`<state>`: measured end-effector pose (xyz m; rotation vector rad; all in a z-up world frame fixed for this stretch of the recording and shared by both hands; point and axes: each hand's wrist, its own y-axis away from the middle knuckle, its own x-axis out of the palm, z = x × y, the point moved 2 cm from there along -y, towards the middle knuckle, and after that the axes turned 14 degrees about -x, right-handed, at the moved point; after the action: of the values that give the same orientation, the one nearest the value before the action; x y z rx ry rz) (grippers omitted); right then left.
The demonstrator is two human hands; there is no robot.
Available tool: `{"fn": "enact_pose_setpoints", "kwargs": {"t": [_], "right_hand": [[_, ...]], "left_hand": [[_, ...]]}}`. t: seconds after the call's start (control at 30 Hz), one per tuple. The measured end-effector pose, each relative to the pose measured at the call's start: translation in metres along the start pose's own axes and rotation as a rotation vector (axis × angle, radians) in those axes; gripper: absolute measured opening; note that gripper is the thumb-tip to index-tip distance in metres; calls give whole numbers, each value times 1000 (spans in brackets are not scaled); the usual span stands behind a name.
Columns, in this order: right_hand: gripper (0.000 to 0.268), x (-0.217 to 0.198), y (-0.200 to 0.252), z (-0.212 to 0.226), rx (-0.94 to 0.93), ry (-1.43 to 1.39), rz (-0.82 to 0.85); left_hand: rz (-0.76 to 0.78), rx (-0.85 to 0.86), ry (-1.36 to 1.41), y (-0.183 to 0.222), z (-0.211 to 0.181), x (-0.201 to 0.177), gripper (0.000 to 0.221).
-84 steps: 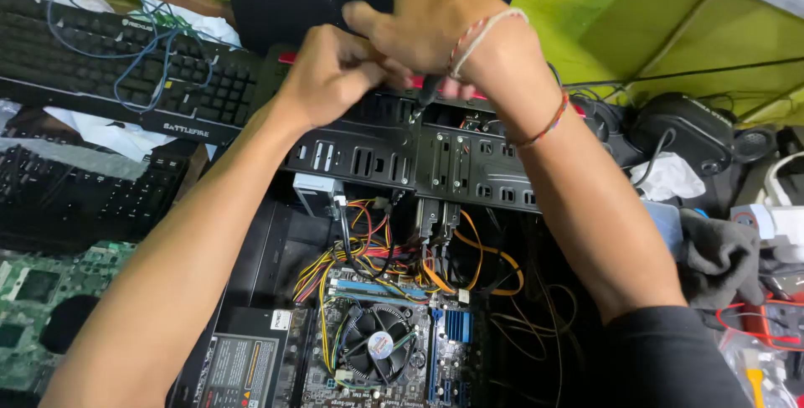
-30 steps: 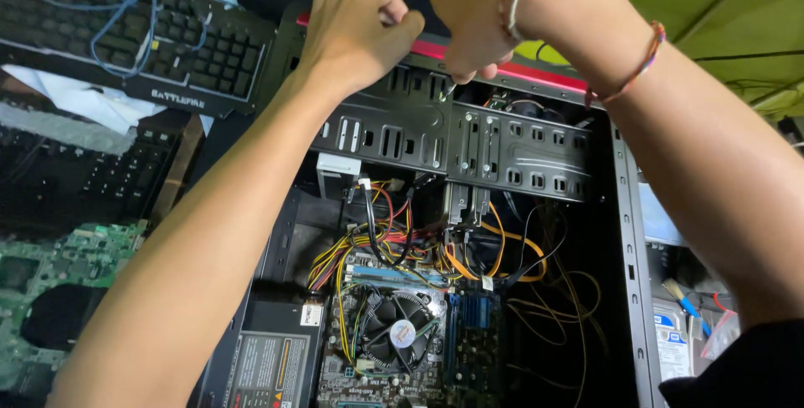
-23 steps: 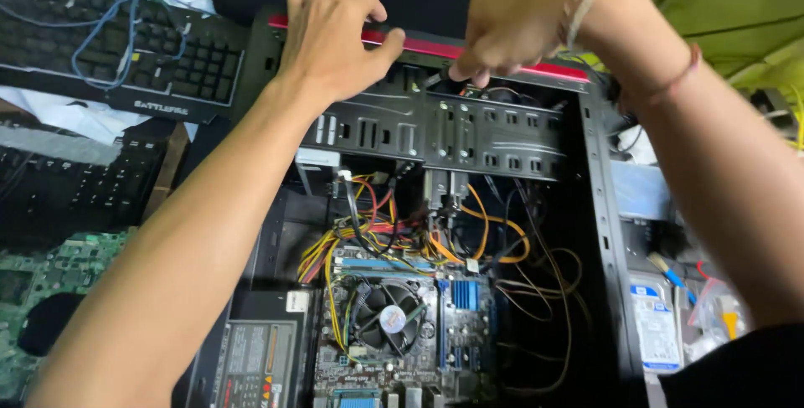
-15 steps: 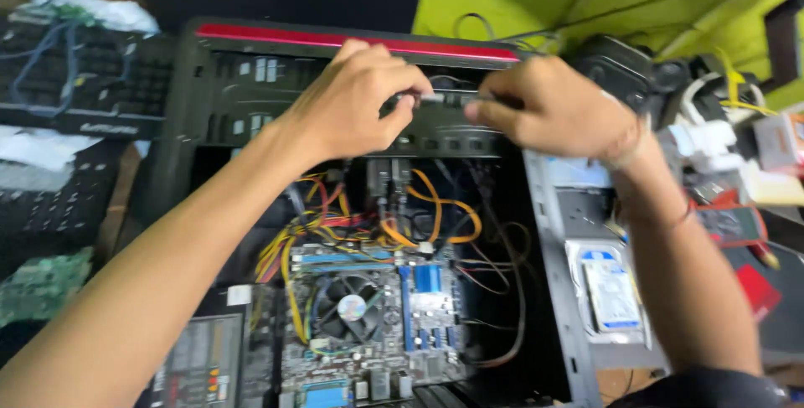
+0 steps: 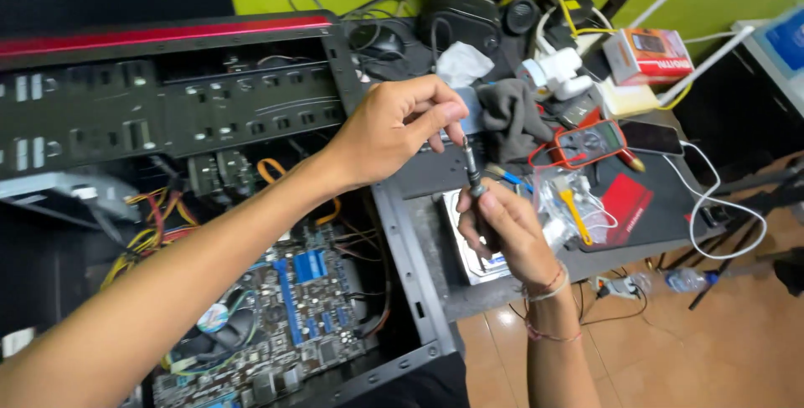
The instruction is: Repairing a desktop computer by removing and installing a hard drive using a precision screwdriver
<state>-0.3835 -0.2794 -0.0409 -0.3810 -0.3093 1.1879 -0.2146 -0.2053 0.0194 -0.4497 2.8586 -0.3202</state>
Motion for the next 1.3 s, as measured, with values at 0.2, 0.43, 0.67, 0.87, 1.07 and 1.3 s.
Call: {"fn": "enact_pose_setpoints", "kwargs": {"t": [0.2, 0.43, 0.67, 0.87, 1.07, 1.3], "right_hand": [[32, -16, 7, -17, -1, -42, -43], [30, -22, 0, -38, 68, -65, -118], [25, -41, 5, -67, 138, -66, -323], [25, -52, 3, -75, 165, -100, -405], [26, -61, -15, -78, 157, -29, -481], [25, -76, -33, -106, 191, 66, -653]], "left_hand": [[26, -94, -102, -15, 9, 14, 5], [274, -222, -319, -50, 23, 15, 22], [446, -532, -1249, -122, 114, 35, 87], [343, -619, -1448, -147, 166, 69, 72], [167, -373, -1775, -132, 167, 96, 32], [54, -189, -1753, -121, 168, 103, 31]]}}
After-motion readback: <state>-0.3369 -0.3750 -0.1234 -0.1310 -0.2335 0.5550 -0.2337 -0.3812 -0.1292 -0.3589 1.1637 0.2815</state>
